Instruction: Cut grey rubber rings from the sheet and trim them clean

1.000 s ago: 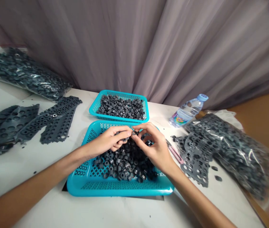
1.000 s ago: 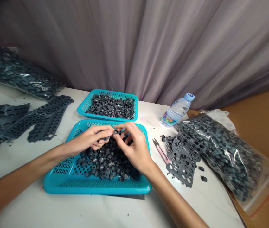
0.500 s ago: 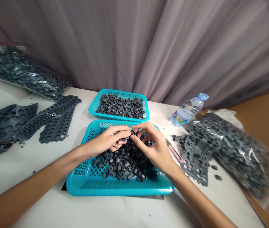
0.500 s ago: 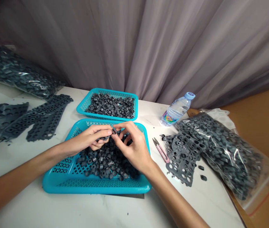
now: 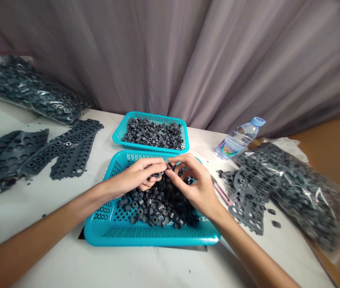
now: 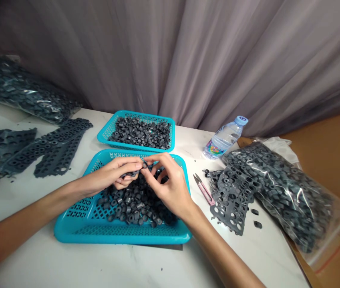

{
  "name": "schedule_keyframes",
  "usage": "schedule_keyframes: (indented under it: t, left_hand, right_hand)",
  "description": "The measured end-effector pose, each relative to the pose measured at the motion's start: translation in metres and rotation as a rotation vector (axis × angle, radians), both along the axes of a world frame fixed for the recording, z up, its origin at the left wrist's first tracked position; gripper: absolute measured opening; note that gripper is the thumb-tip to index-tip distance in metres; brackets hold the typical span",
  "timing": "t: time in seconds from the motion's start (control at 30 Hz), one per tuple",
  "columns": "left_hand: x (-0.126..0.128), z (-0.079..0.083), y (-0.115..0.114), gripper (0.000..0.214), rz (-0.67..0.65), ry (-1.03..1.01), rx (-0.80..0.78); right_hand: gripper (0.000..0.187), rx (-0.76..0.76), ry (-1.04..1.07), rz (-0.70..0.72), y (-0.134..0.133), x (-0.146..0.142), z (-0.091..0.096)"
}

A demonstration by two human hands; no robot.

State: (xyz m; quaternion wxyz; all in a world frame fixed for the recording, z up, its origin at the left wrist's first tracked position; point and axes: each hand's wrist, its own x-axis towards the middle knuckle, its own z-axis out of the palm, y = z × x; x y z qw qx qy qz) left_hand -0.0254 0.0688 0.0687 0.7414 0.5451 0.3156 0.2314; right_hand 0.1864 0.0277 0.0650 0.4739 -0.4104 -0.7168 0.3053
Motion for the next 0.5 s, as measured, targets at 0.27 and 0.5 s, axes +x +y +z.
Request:
schedule_keyframes:
  t: [0.27, 0.5]
  left_hand:
    - [0.0000, 0.0073, -0.0030, 0.033, 0.001, -0.017, -0.038]
    - [-0.0001, 0.0093, -0.0041, 0.032, -0.006, -0.028, -0.046]
  right_hand:
    - [0.021, -0.021, 0.022, 0.001, -0.0008, -0.0004, 0.0010]
    - [0.021, -0.023, 0.017, -0.001, -0.0006, -0.0001, 0.0006]
